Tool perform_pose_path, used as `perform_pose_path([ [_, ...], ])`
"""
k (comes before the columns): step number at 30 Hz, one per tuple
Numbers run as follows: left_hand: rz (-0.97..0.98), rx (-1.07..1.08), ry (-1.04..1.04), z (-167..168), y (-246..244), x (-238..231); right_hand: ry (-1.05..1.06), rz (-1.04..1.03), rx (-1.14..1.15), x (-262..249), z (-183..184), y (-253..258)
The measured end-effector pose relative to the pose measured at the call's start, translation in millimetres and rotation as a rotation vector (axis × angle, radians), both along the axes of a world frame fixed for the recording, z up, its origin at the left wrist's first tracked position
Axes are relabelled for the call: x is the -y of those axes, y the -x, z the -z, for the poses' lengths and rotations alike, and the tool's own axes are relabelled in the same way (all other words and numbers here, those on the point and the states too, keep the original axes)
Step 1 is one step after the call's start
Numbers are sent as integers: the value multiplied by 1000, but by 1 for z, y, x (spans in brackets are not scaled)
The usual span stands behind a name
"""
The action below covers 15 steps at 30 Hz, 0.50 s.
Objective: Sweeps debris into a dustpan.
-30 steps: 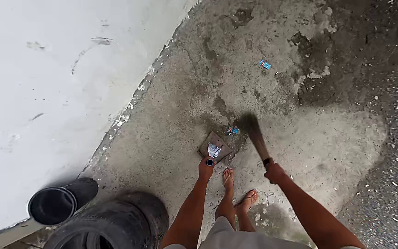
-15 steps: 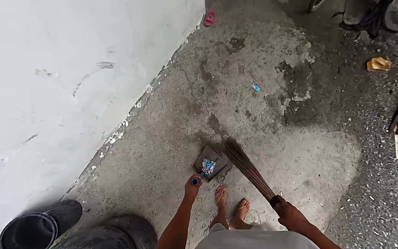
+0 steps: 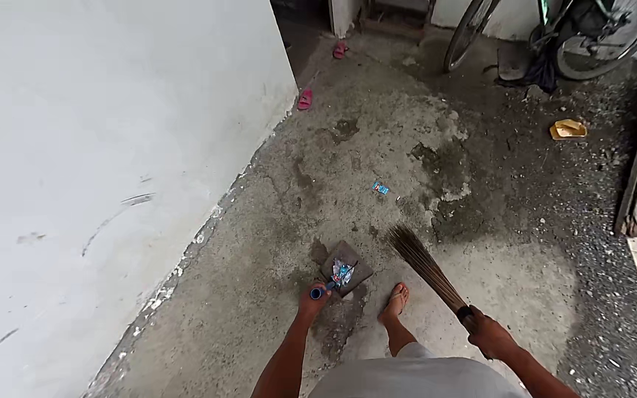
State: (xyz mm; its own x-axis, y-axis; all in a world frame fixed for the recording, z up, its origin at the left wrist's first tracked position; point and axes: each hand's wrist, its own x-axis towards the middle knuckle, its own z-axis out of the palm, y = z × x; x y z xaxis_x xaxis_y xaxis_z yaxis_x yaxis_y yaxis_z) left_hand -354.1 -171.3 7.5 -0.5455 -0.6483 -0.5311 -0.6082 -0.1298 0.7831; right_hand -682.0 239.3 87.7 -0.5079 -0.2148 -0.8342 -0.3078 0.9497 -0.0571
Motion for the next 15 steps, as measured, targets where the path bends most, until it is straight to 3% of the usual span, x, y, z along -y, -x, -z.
perform_pose_path([
  [8,59,98,64,8,200,43,-152,-263,-128,62,-12,203],
  [11,123,117,60,25,254,60,-165,-201,-172,93,2,257],
  [15,191,124,82,53,307,73,-142,-7,-175,147,44,288],
])
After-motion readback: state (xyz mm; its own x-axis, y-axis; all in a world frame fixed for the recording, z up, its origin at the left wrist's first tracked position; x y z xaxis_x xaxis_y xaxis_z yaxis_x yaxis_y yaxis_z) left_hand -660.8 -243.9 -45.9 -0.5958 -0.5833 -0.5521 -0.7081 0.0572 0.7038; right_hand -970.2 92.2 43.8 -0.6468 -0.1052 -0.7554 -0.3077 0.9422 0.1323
